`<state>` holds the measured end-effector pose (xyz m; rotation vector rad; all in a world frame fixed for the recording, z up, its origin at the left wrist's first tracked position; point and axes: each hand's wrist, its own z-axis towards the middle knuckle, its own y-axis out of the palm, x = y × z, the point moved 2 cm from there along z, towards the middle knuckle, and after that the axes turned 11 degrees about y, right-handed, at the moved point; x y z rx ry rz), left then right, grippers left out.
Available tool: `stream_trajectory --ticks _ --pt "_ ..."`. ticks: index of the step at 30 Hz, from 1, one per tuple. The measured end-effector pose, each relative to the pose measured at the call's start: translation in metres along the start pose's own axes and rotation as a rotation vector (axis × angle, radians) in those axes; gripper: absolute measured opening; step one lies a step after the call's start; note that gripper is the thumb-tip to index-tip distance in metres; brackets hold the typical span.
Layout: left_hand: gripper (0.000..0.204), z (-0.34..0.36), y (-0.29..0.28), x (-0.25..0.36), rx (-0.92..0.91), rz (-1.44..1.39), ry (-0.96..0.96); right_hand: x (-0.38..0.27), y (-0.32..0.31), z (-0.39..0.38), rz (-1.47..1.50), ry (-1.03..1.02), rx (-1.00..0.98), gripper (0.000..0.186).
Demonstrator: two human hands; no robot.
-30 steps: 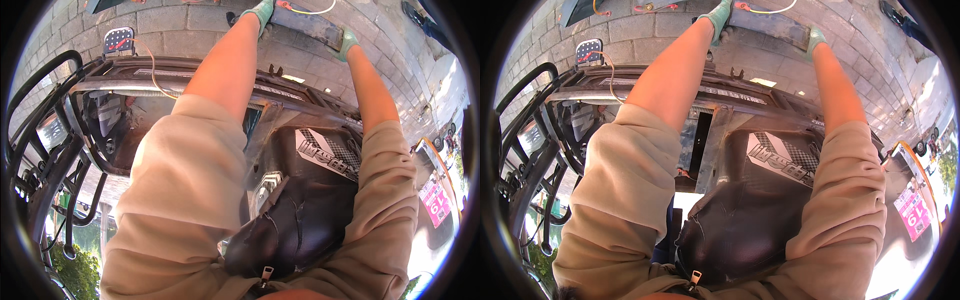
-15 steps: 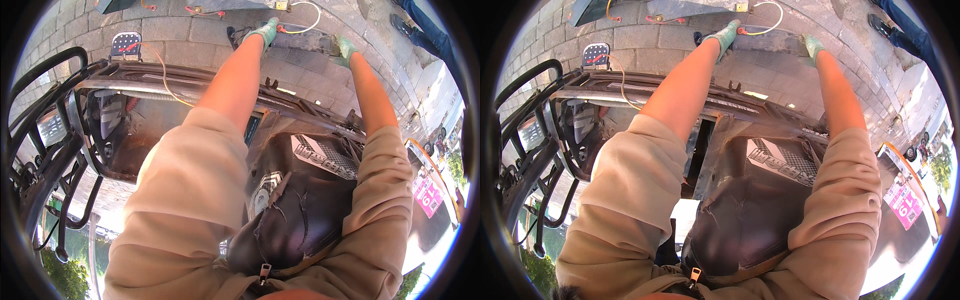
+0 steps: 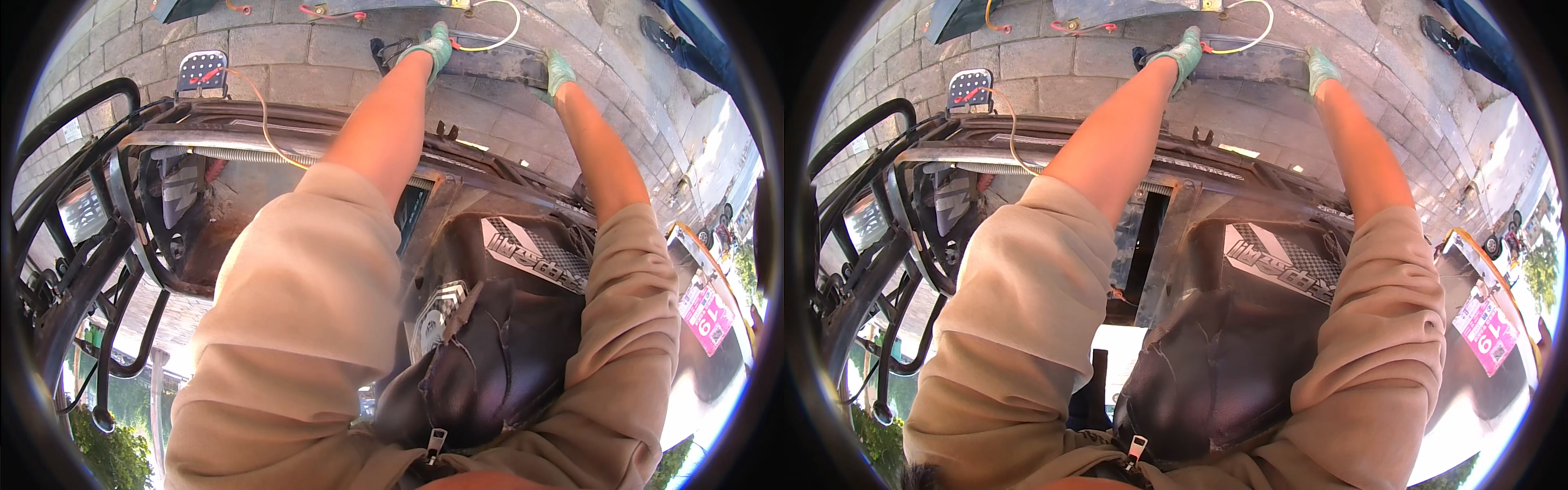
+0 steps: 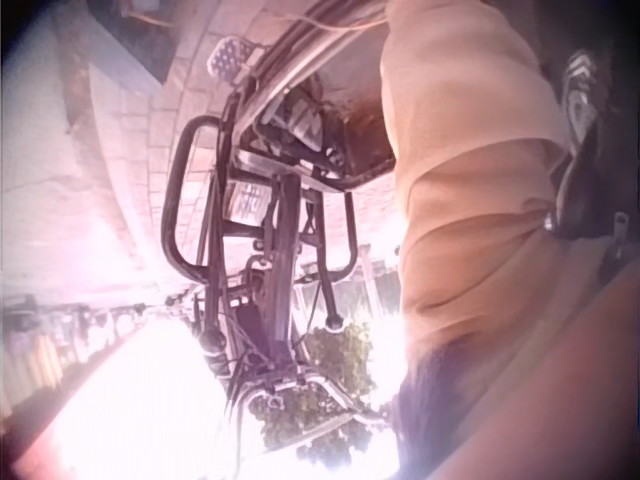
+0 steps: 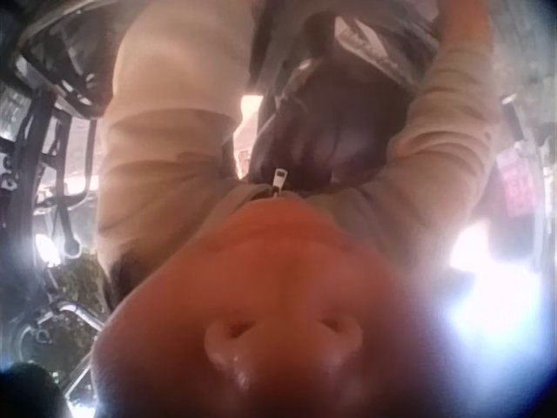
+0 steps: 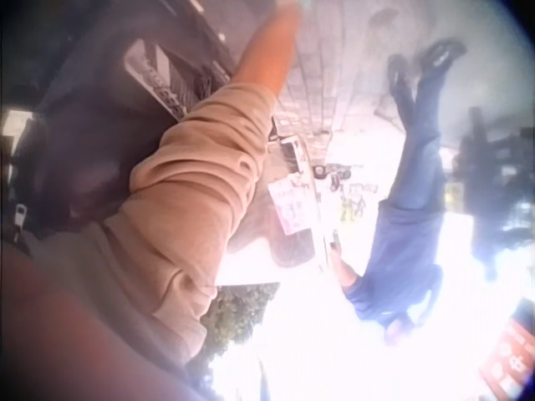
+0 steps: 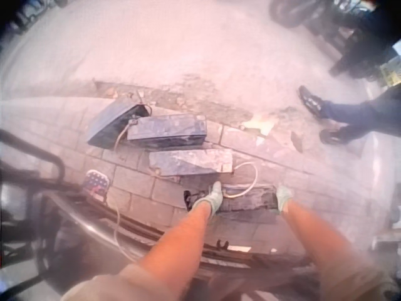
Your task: The person kneels beside an electric scooter and uses a screwdriver to remove screws from the seat area. They then use pliers to disconnect wires and remove the battery pack from the scooter's frame.
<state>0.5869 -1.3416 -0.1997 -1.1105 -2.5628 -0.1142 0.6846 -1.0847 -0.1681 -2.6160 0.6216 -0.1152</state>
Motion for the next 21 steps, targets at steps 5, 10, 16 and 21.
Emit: stream_trajectory --ticks 5,10,16,21 --pt "0.095 0.023 0.0 -0.011 0.013 0.051 0.078 0.005 0.005 -0.01 0.024 0.015 0.034 0.048" --pt "0.084 0.026 -0.002 -0.006 0.028 -0.031 0.087 0.005 0.01 -0.027 0.081 -0.04 0.056 0.044" --pt "0.076 0.022 -0.003 0.02 0.048 -0.201 0.158 -0.009 -0.004 -0.072 0.177 -0.131 0.147 0.044" --pt "0.073 -0.01 0.037 0.041 0.034 -0.434 0.359 -0.019 -0.057 -0.125 0.104 -0.258 0.369 0.058"
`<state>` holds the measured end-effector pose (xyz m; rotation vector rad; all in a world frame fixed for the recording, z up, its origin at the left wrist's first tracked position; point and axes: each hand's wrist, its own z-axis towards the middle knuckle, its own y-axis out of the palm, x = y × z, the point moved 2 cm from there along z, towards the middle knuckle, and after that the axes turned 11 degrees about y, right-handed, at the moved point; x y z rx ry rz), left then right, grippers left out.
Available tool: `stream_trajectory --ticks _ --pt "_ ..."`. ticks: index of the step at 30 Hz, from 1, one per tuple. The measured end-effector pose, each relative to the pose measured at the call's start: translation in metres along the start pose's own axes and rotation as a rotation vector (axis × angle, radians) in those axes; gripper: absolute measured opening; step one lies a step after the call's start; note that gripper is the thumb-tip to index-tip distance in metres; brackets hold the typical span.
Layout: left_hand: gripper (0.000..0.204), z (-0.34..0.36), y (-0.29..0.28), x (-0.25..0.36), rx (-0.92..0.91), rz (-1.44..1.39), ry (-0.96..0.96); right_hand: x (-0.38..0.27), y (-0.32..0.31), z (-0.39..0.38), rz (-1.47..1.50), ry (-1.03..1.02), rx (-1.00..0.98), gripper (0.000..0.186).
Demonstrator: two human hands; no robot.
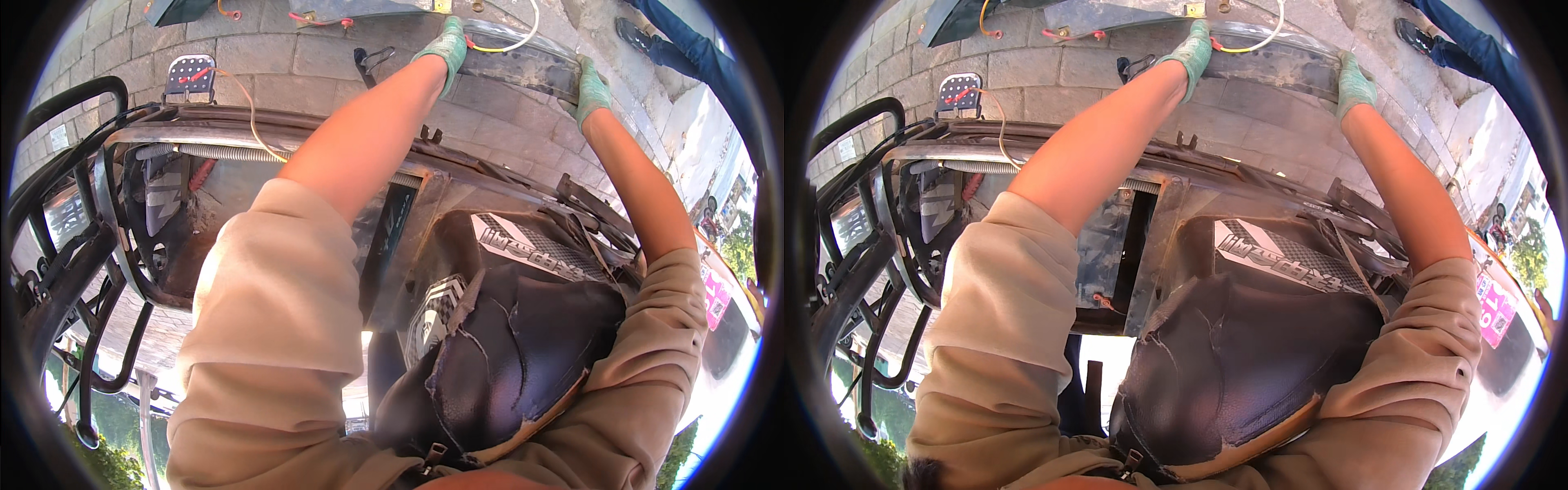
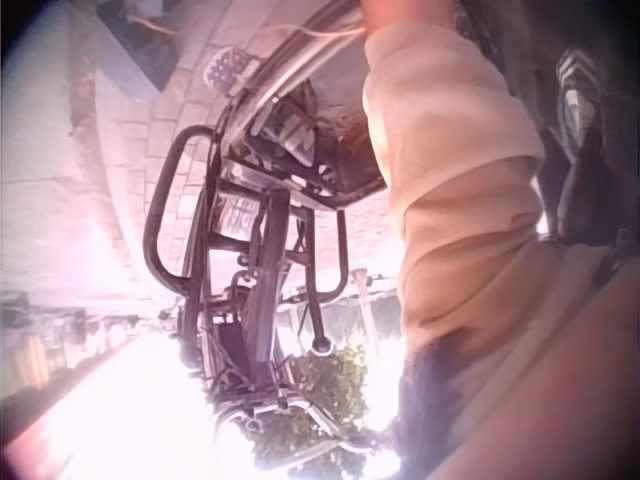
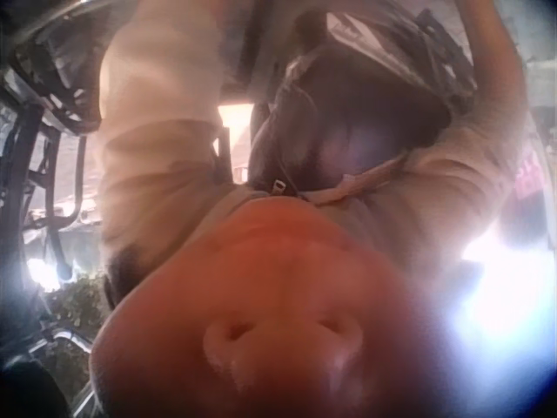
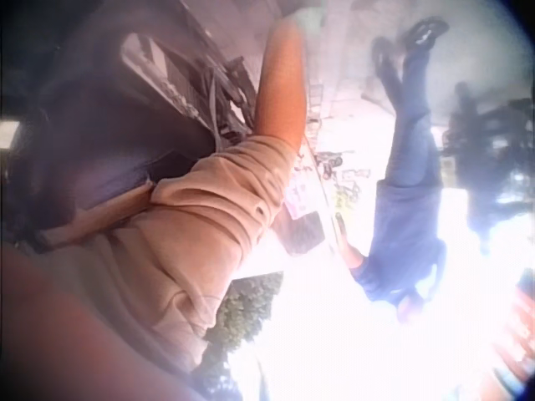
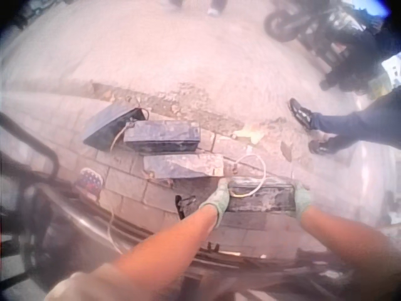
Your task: The person kneels beside an electric scooter and uses a screwdriver to remove screws from the seat area. They then use pliers to disconnect wires and remove the battery pack from the scooter's frame.
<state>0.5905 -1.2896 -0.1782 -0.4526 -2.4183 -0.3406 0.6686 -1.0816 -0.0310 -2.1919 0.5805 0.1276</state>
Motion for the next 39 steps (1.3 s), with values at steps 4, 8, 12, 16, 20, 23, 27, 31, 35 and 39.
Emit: stream_trajectory --ticks 4,8,12,16,20,23,27,31,35,39 --pt "0.071 -0.079 0.024 0.022 -0.075 -0.187 0.037 -0.016 -0.065 -0.032 -0.068 -0.078 0.051 0.067" --pt "0.065 -0.184 0.006 0.065 -0.073 -0.218 -0.334 -0.039 -0.104 -0.079 -0.16 -0.159 0.036 0.069" --pt "0.069 -0.233 -0.027 0.128 -0.076 -0.13 -0.216 -0.055 -0.118 -0.126 -0.107 -0.156 -0.04 0.07" --pt "0.072 -0.27 -0.062 0.163 0.045 -0.144 -0.086 -0.081 -0.109 -0.177 -0.003 -0.219 -0.222 0.066" --pt "0.073 -0.325 -0.101 0.175 0.225 -0.33 -0.152 -0.11 -0.092 -0.25 -0.118 -0.36 -0.313 0.065" --pt "0.074 -0.377 -0.134 0.175 0.351 -0.439 -0.28 -0.115 -0.061 -0.308 -0.196 -0.368 -0.408 0.066" --pt "0.074 -0.454 -0.167 0.156 0.656 -0.565 -0.392 -0.102 -0.012 -0.382 -0.149 -0.422 -0.676 0.054" --pt "0.074 -0.529 -0.2 0.126 0.748 -0.776 -0.447 -0.062 0.028 -0.445 -0.37 -0.376 -0.819 0.05" --pt "0.076 -0.595 -0.225 0.094 0.851 -0.868 -0.565 -0.004 0.056 -0.49 -0.701 -0.463 -0.773 0.05" --pt "0.076 -0.643 -0.248 0.056 0.895 -0.891 -0.658 0.055 0.071 -0.524 -0.756 -0.424 -0.753 0.052"
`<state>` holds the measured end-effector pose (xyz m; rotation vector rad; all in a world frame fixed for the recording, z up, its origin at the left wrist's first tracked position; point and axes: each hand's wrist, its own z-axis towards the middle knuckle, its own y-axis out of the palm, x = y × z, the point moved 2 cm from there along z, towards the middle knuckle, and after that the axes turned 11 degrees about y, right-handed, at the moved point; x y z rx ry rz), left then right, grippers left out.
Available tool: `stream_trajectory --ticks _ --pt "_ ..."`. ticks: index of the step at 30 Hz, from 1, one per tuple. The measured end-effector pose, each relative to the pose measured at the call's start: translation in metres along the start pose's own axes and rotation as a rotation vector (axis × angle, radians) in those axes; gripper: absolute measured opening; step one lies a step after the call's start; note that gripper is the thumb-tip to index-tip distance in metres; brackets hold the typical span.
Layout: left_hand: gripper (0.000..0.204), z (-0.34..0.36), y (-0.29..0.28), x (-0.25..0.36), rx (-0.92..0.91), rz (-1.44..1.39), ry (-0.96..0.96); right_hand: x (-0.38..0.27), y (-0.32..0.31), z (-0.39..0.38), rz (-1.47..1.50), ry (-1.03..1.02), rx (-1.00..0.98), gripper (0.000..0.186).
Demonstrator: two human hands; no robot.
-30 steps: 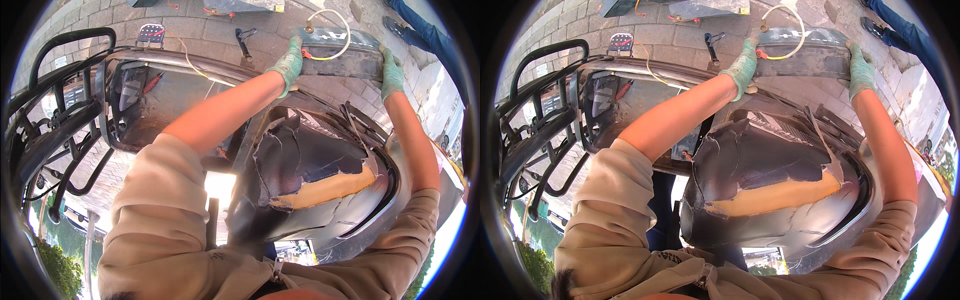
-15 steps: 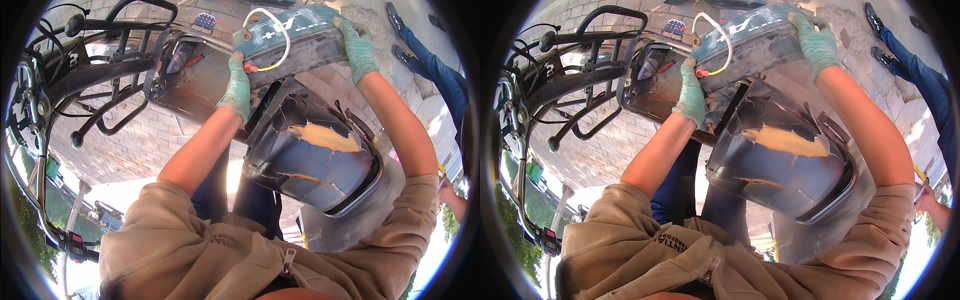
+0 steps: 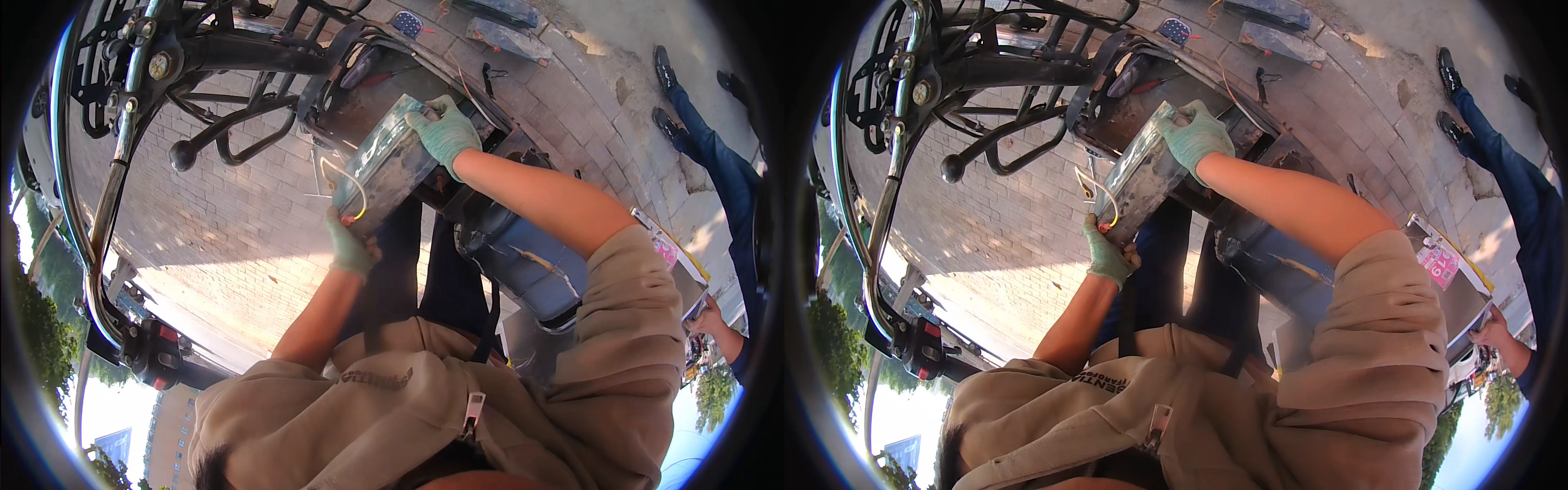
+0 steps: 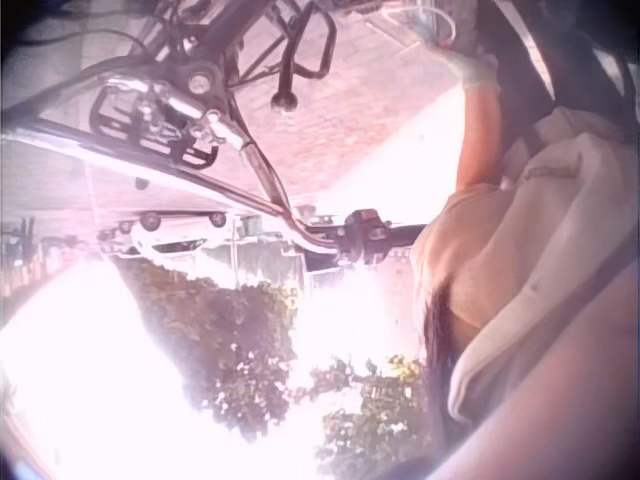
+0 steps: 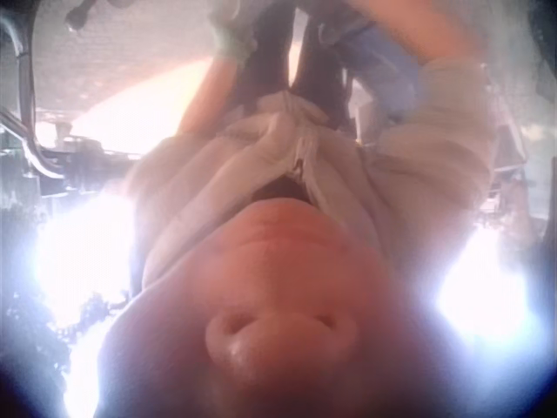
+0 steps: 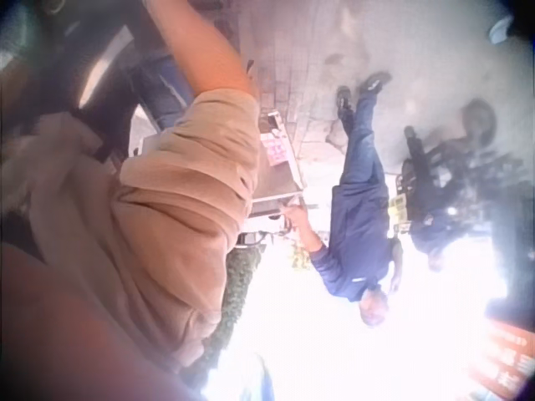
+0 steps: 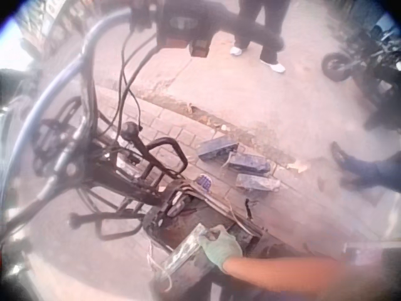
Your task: The person kneels beside an electric scooter and uses a screwdriver to remove screws from the seat area. They then use pliers to disconnect wires and remove the battery pack from the scooter's frame.
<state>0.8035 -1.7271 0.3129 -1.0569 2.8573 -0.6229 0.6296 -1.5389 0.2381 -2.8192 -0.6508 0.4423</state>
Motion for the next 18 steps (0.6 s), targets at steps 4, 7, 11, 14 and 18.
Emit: stream_trajectory --ticks 4,7,11,14,18 --pt "0.076 0.031 -0.04 -0.007 0.008 0.003 -0.049 0.013 0.041 -0.018 -0.094 0.129 0.015 0.051" --pt "0.077 0.055 -0.055 -0.009 -0.122 0.022 -0.044 0.017 0.061 -0.024 -0.127 0.154 0.111 0.053" --pt "0.076 0.068 -0.067 -0.019 -0.169 0.002 0.008 0.017 0.077 -0.032 -0.186 0.169 0.11 0.055" --pt "0.075 0.071 -0.075 -0.027 -0.097 -0.007 -0.085 0.01 0.083 -0.036 -0.24 0.091 0.114 0.053" --pt "0.076 0.078 -0.088 -0.036 -0.109 -0.083 -0.12 0.008 0.096 -0.046 -0.269 0.029 0.13 0.055"
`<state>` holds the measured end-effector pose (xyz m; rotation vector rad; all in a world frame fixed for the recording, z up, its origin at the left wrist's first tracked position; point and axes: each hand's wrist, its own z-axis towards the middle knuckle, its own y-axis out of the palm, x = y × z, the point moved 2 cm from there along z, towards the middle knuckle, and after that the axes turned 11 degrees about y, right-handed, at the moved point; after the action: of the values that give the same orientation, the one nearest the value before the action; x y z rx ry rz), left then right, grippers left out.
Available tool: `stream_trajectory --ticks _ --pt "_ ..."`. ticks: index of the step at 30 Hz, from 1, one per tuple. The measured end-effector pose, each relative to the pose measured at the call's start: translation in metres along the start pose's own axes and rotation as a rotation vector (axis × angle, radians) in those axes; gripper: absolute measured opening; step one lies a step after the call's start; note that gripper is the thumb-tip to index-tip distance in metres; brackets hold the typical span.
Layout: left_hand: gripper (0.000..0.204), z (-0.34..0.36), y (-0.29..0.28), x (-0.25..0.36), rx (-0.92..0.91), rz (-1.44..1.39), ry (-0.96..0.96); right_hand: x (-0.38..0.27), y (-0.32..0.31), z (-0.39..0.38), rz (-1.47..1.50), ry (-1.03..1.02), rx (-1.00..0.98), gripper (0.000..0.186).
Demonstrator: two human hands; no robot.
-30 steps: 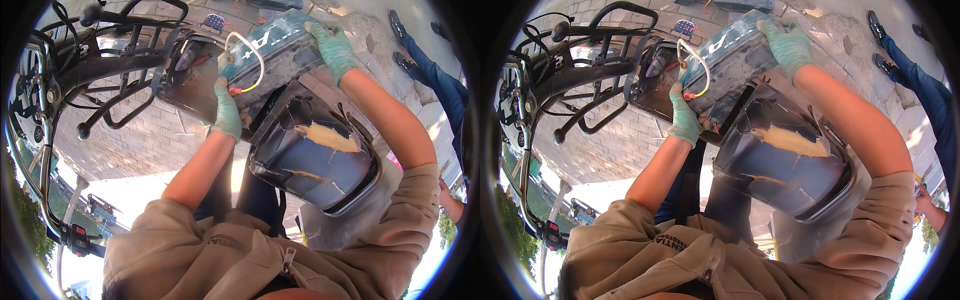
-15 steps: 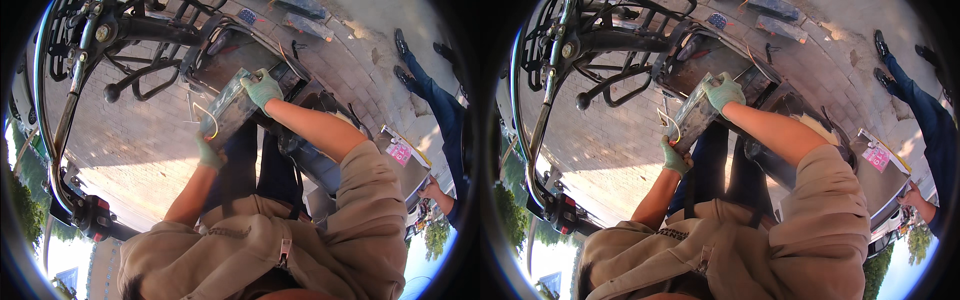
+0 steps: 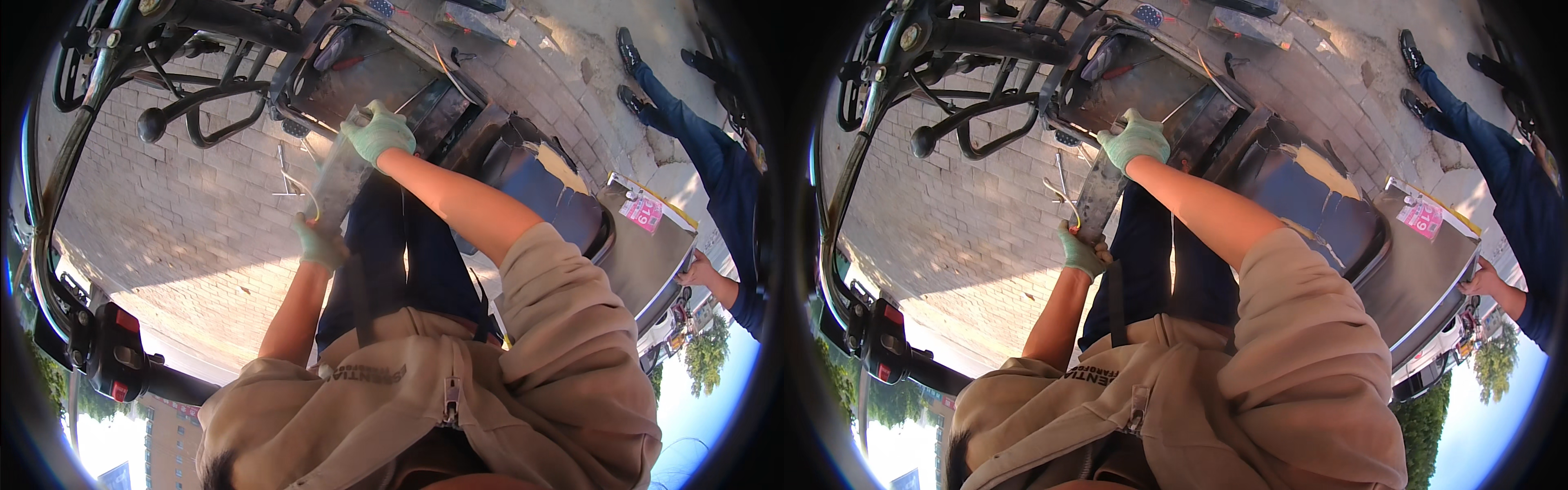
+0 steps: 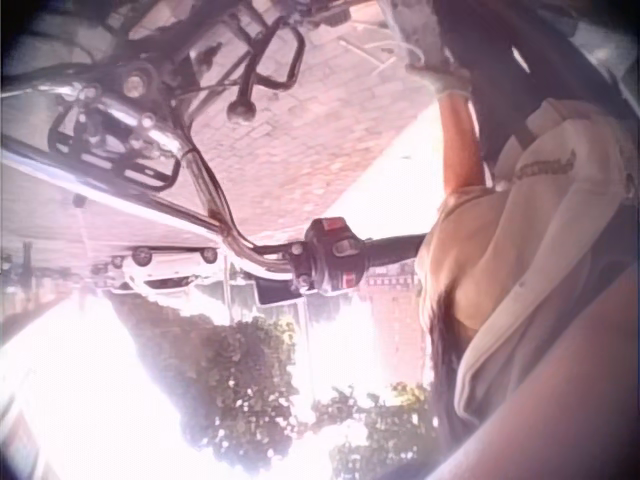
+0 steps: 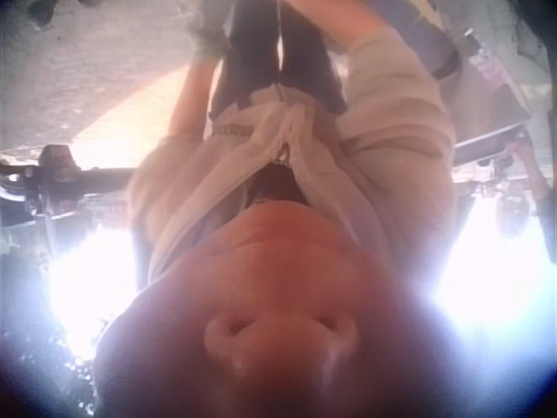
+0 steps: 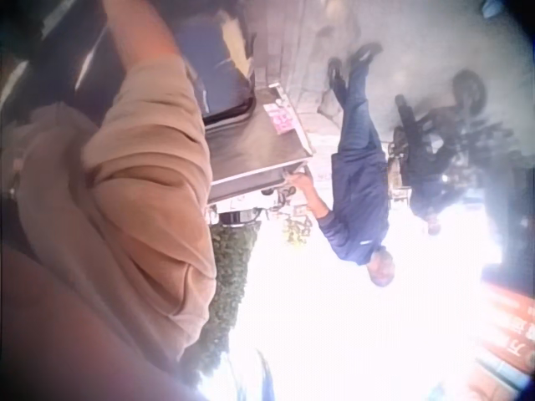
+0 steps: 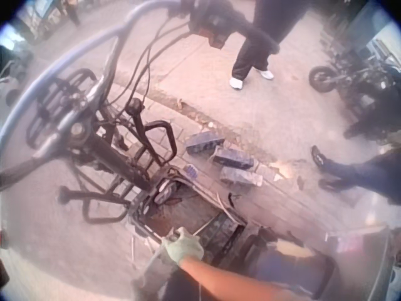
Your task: The person kneels beside an electric scooter and uses a screwdriver to remove screws from the seat area. They then use pliers to disconnect wires and remove the battery pack from the scooter's frame.
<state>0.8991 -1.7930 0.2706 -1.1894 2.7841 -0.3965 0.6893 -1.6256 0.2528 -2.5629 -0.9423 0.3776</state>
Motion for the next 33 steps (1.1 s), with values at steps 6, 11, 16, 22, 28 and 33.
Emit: stream_trajectory --ticks 6,11,16,22,28,33 --pt "0.078 0.023 -0.027 -0.005 -0.025 -0.038 -0.056 0.002 0.016 -0.014 -0.012 -0.186 -0.079 0.061" --pt "0.077 0.035 -0.033 -0.009 -0.075 -0.084 -0.049 0.014 0.018 0.001 -0.111 -0.288 -0.177 0.066" --pt "0.078 0.036 -0.034 -0.01 -0.094 -0.088 -0.046 0.072 0.044 0.075 0.917 0.17 -0.208 0.047" --pt "0.085 0.042 -0.037 -0.011 -0.1 -0.093 -0.069 0.103 0.124 0.179 0.365 0.24 -0.035 0.033" --pt "0.086 0.049 -0.045 -0.01 -0.127 -0.085 -0.08 0.11 0.183 0.251 -0.539 -0.629 -0.104 0.026" --pt "0.088 0.049 -0.045 -0.009 -0.177 -0.075 -0.063 0.12 0.207 0.265 -0.186 -0.338 -0.26 0.029"
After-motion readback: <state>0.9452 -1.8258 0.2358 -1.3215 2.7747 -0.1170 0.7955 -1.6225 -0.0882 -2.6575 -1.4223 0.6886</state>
